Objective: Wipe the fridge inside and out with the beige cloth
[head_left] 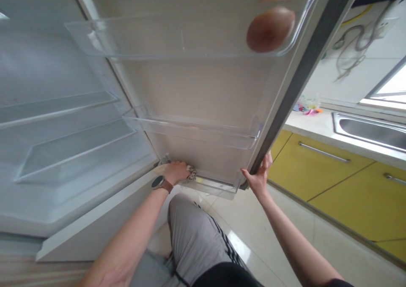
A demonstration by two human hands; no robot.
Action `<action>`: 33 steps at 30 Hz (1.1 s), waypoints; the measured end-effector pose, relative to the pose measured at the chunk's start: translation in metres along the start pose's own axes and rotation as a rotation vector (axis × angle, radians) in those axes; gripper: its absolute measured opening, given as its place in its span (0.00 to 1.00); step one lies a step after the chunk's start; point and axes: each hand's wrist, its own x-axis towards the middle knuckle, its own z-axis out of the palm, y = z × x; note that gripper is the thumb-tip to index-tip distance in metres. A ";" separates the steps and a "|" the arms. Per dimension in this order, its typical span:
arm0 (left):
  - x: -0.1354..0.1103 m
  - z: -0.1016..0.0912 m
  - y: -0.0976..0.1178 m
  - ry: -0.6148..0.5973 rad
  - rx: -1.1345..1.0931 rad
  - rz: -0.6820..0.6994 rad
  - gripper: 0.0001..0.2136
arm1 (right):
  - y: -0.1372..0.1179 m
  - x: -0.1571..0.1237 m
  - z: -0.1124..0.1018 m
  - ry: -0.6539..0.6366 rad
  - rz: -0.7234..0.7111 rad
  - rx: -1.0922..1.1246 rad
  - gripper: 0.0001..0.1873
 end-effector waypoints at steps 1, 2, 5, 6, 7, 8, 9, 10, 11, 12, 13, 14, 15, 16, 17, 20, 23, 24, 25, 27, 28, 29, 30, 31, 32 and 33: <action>-0.001 0.001 0.003 0.005 0.007 0.002 0.19 | 0.000 0.001 -0.001 -0.003 -0.041 -0.006 0.61; -0.002 0.001 0.005 0.010 0.015 0.000 0.19 | 0.000 0.002 -0.001 -0.005 -0.073 -0.011 0.60; -0.004 -0.001 0.011 0.017 0.027 0.007 0.20 | -0.002 0.004 0.000 0.000 -0.092 -0.018 0.56; -0.005 -0.001 0.013 0.017 0.027 0.009 0.20 | -0.002 0.004 0.000 0.008 -0.080 -0.016 0.55; -0.006 -0.002 0.014 0.017 0.027 0.012 0.20 | -0.003 0.004 0.001 0.017 -0.064 -0.012 0.55; -0.006 -0.003 0.017 0.016 0.026 0.015 0.19 | -0.004 0.004 0.001 0.026 -0.049 -0.008 0.55; -0.006 -0.003 0.020 0.016 0.023 0.019 0.19 | -0.005 0.004 0.002 0.035 -0.037 -0.001 0.56; -0.006 -0.004 0.024 0.016 0.019 0.026 0.20 | -0.005 0.004 0.002 0.042 -0.029 0.007 0.56; -0.006 -0.004 0.029 0.015 0.014 0.037 0.20 | -0.006 0.003 0.003 0.047 -0.025 0.014 0.55; -0.006 -0.004 0.035 0.014 0.007 0.050 0.20 | -0.006 0.003 0.003 0.050 -0.022 0.020 0.55; -0.006 -0.004 0.042 0.013 -0.002 0.065 0.20 | -0.006 0.003 0.003 0.052 -0.020 0.022 0.55; -0.006 -0.003 0.050 0.015 -0.012 0.083 0.20 | -0.006 0.002 0.004 0.052 -0.018 0.019 0.55; -0.006 -0.003 0.060 0.018 -0.022 0.102 0.21 | -0.006 0.002 0.005 0.052 -0.015 0.014 0.55; -0.007 -0.003 0.070 0.022 -0.033 0.124 0.21 | -0.006 0.002 0.006 0.054 -0.011 0.009 0.54; -0.009 -0.002 0.081 0.028 -0.044 0.148 0.21 | -0.006 0.001 0.007 0.058 -0.005 0.009 0.54; -0.013 -0.001 0.112 0.031 -0.082 0.234 0.20 | -0.006 0.000 0.011 0.078 0.005 0.040 0.52; -0.016 -0.001 0.131 0.015 -0.119 0.305 0.18 | -0.004 -0.002 0.011 0.088 -0.012 0.062 0.51; -0.017 -0.001 0.134 0.012 -0.128 0.317 0.18 | -0.004 -0.002 0.011 0.080 -0.017 0.063 0.52; -0.018 -0.001 0.135 0.012 -0.134 0.323 0.18 | -0.003 -0.002 0.009 0.067 -0.020 0.061 0.53; -0.018 -0.001 0.134 0.015 -0.142 0.324 0.18 | -0.003 -0.002 0.006 0.033 -0.022 0.051 0.54; -0.019 -0.002 0.133 0.016 -0.145 0.321 0.18 | -0.002 -0.002 0.005 0.021 -0.022 0.038 0.54; -0.019 -0.002 0.131 0.015 -0.147 0.318 0.18 | -0.002 -0.002 0.003 0.012 -0.021 0.024 0.54; -0.020 -0.002 0.130 0.015 -0.148 0.315 0.17 | -0.002 -0.002 0.003 0.007 -0.021 0.012 0.54; -0.020 -0.002 0.129 0.015 -0.149 0.312 0.17 | -0.002 -0.002 0.002 0.005 -0.022 0.004 0.54; -0.020 -0.002 0.129 0.015 -0.149 0.308 0.17 | -0.003 -0.002 0.002 0.007 -0.028 0.002 0.53; -0.021 -0.002 0.128 0.014 -0.149 0.306 0.17 | -0.003 -0.002 0.003 0.013 -0.036 0.007 0.53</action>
